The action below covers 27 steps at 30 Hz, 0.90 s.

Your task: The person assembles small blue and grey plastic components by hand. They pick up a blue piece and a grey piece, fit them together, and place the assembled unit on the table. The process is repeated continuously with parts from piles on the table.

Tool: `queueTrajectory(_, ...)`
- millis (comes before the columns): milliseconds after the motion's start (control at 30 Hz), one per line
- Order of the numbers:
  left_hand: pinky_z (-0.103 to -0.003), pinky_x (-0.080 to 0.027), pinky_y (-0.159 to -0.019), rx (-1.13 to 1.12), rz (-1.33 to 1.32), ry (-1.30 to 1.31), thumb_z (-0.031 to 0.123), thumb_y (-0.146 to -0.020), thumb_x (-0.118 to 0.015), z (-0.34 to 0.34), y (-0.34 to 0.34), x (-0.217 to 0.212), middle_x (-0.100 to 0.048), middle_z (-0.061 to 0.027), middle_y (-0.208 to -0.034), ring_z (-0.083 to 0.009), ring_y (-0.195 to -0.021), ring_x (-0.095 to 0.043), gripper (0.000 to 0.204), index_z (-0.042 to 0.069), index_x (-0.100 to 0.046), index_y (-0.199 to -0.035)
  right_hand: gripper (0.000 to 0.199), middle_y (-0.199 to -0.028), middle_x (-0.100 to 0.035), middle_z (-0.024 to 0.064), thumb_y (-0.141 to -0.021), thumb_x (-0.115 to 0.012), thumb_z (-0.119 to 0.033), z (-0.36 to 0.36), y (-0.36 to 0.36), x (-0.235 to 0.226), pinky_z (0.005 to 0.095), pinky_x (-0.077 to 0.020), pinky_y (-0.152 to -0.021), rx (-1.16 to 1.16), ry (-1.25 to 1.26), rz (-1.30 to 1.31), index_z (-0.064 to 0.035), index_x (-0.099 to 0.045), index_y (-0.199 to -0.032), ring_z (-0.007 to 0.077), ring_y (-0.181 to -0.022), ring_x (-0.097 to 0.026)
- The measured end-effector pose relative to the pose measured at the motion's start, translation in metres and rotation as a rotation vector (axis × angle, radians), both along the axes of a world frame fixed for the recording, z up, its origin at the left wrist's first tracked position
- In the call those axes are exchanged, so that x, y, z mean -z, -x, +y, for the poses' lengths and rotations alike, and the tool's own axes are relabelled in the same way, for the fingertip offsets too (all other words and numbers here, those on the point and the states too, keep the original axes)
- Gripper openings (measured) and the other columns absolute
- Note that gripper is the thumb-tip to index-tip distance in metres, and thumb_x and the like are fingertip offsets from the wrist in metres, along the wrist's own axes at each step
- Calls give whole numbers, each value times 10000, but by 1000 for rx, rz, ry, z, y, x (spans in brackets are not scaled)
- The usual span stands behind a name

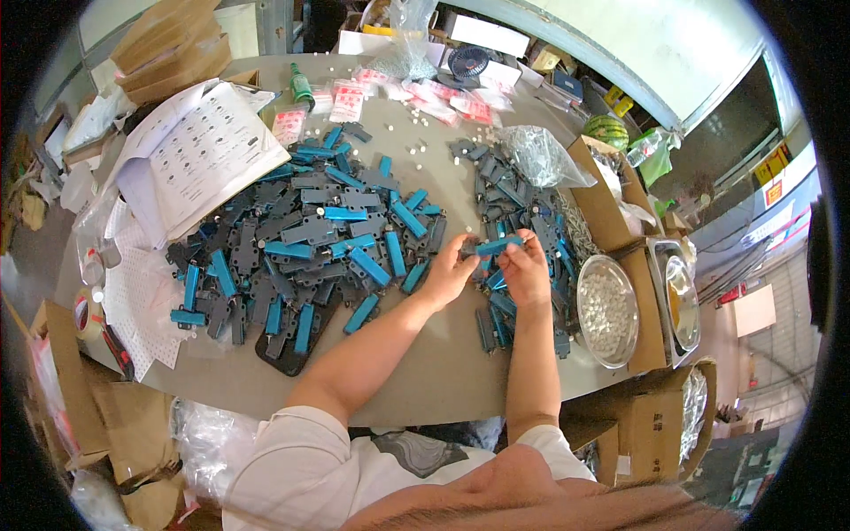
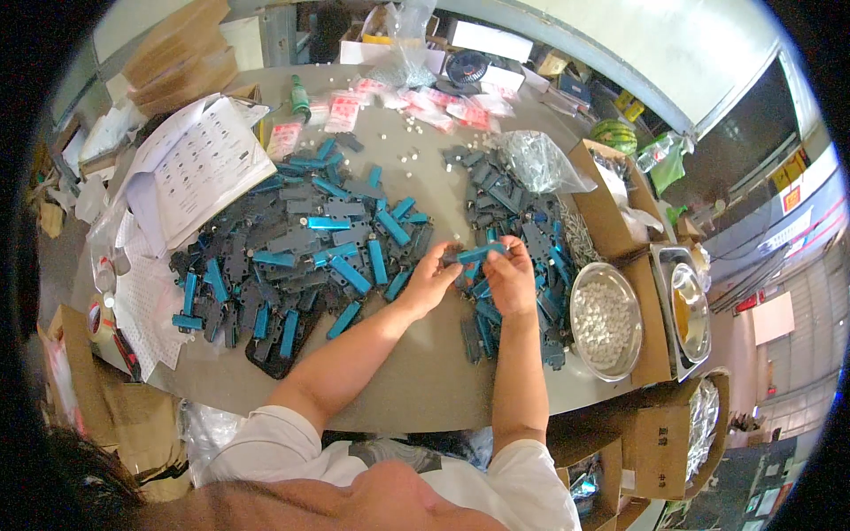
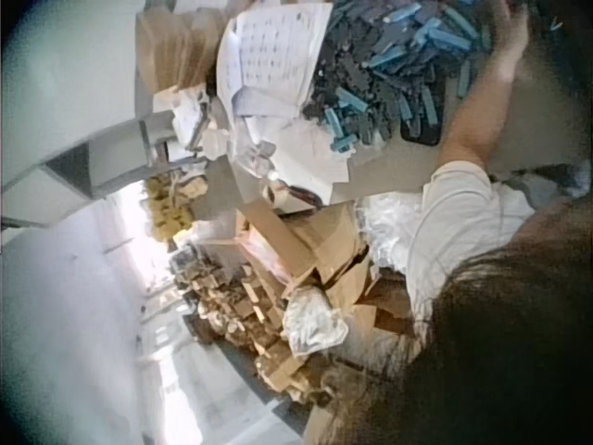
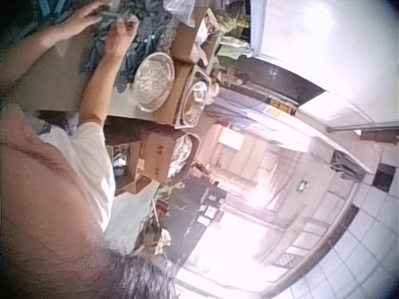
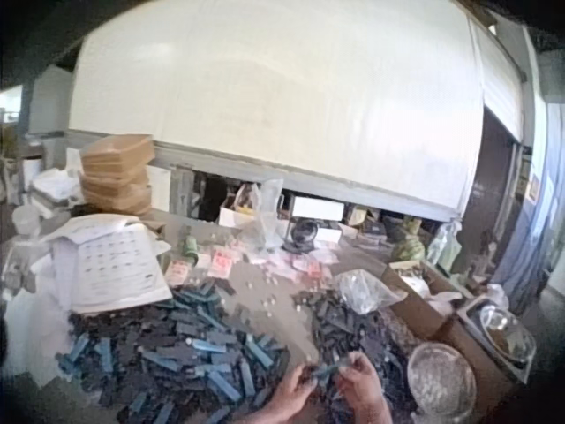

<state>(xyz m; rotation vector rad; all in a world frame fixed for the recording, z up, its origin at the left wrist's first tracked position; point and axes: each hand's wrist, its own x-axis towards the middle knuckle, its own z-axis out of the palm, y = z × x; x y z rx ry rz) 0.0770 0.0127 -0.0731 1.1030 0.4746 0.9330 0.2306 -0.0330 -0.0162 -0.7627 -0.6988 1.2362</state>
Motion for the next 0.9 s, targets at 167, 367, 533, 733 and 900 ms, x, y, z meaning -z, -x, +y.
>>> queueTrajectory(167,-328,-450,-874,-240,156,-345,-6,-899,-461,-1,-2,1,-598,-125,-1074,-211,-985,-586,311,-2,-464,-1210,191,-933,-637,29,-859,-616,-27,-2,8,2,237,-477,-710,1,138,-148,-55,-596,-1047,117,-811,-596)
queueTrajectory(367,-310,-447,-872,-287,282,-388,-18,-891,-459,0,0,-1,-612,-141,-1072,-185,-989,-576,318,-12,-487,-1207,217,-899,-629,12,-847,-608,0,0,27,3,219,-457,-734,116,138,-665,17,-622,-1063,84,-809,-565)
queueTrajectory(533,-294,-434,-871,-216,220,-376,-6,-899,-449,0,2,-6,-610,-129,-1064,-177,-986,-568,322,-12,-488,-1219,183,-882,-634,14,-832,-625,17,-1,24,6,222,-465,-719,158,120,-697,11,-629,-1015,83,-794,-568)
queueTrajectory(733,-262,-445,-776,-208,175,-273,29,-896,-478,-2,-1,0,-618,-91,-968,-131,-867,-562,301,-21,-507,-1192,133,-849,-626,6,-833,-633,3,0,24,7,216,-461,-692,164,104,-700,5,-624,-966,71,-765,-556)
queueTrajectory(900,-220,-419,-792,-121,34,-162,190,-941,-552,-2,-1,-2,-573,-17,-1041,-63,-908,-505,365,-10,-487,-1239,149,-798,-605,1,-818,-685,-66,2,25,17,218,-447,-659,274,150,-815,2,-607,-925,70,-720,-531)
